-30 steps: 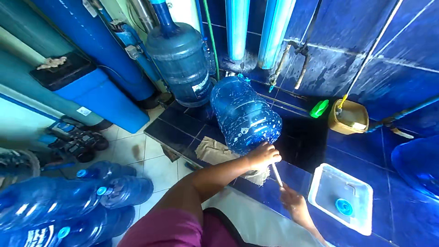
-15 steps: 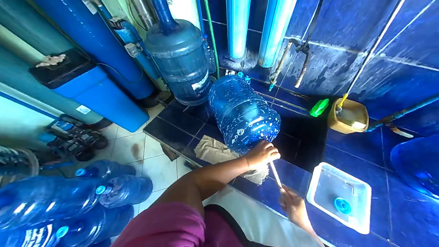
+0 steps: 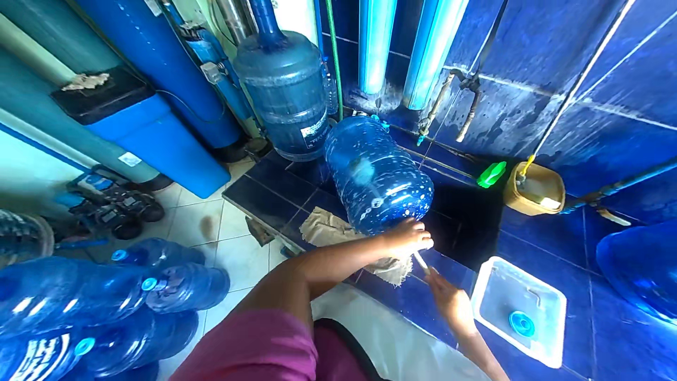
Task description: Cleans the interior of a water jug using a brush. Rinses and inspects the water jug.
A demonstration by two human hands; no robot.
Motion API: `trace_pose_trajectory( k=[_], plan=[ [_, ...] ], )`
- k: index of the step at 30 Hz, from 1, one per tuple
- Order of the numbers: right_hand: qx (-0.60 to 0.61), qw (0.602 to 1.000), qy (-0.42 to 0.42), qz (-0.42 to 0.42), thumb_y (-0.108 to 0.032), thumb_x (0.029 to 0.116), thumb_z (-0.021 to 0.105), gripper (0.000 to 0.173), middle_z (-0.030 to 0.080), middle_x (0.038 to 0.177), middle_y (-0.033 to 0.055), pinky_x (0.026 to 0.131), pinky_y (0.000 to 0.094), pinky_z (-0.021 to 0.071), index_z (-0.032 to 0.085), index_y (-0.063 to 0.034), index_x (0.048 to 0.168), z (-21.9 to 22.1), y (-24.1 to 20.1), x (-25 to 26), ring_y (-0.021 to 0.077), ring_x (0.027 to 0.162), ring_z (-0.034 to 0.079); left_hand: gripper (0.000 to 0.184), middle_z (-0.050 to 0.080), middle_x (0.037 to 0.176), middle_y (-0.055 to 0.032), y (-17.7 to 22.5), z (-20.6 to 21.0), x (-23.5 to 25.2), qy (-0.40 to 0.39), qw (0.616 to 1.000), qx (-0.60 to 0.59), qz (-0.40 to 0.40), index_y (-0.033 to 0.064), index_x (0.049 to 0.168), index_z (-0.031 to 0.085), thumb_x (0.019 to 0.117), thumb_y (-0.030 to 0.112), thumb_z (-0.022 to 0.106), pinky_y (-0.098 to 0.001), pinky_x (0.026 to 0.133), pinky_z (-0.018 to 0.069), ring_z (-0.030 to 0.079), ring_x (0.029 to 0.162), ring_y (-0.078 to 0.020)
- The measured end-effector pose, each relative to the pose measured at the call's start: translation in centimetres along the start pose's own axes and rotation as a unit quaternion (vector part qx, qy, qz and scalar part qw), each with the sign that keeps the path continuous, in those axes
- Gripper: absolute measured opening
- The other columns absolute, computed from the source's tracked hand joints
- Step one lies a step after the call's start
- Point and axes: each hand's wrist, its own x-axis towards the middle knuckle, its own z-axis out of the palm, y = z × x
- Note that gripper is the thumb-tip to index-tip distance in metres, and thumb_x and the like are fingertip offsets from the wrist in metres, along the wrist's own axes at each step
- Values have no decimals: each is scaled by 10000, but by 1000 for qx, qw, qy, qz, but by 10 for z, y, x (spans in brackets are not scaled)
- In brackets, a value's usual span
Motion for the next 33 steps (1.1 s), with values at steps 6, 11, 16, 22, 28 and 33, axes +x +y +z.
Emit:
trace_pose_trajectory(
  k=[6, 11, 16, 22, 28, 33],
  plan=[
    [326, 930, -25, 166, -123, 1077, 464, 335, 521, 591, -49, 426, 185, 380, 602, 45, 1332, 4, -12, 2, 11, 459, 437, 496, 666, 1194, -177, -9, -17, 16, -41, 999, -21, -6, 51, 1183, 679, 713, -5, 826, -579, 1102, 375, 579, 1200, -391],
    [-43, 998, -19, 34, -232, 1045, 584, 361, 756, 1001, 224, 806, 620, 552, 678, -40, 1336, -12, -10, 22, 391, 854, 732, 401, 656, 1175, -184, -22, -8, 11, -16, 1000, -3, 17, 17, 1168, 653, 783, -23, 759, -544, 1069, 399, 581, 1181, -384],
    [304, 932, 2, 198, -126, 1077, 473, 332, 513, 590, -50, 424, 184, 376, 601, 42, 1333, 18, -41, 26, 8, 457, 434, 362, 655, 1177, -184, -36, -7, -1, 46, 998, -32, 13, 22, 1186, 658, 833, -45, 699, -529, 1076, 393, 581, 1172, -379],
    [-18, 990, 12, 140, -196, 1049, 578, 319, 746, 901, 131, 718, 456, 567, 695, -48, 1306, 7, -65, 33, 240, 740, 690, 432, 682, 1206, -137, -55, -53, 12, -199, 978, -8, 63, 100, 1192, 699, 782, -11, 779, -655, 1159, 270, 567, 1245, -364],
    [27, 980, 41, 191, -174, 1062, 537, 323, 678, 766, 41, 593, 324, 516, 676, -26, 1313, 37, -90, 37, 124, 623, 599, 349, 680, 1127, -164, -83, -38, -4, -94, 989, -48, 105, 37, 1093, 689, 764, -10, 795, -623, 1116, 327, 585, 1173, -382],
    [58, 967, 63, 240, -152, 1053, 552, 308, 669, 772, 29, 597, 293, 513, 674, -15, 1301, 31, -92, 22, 104, 630, 596, 449, 661, 1196, -180, -94, -44, -4, -87, 988, -75, 103, 35, 1173, 665, 747, -19, 793, -644, 1130, 301, 570, 1206, -397]
  ],
)
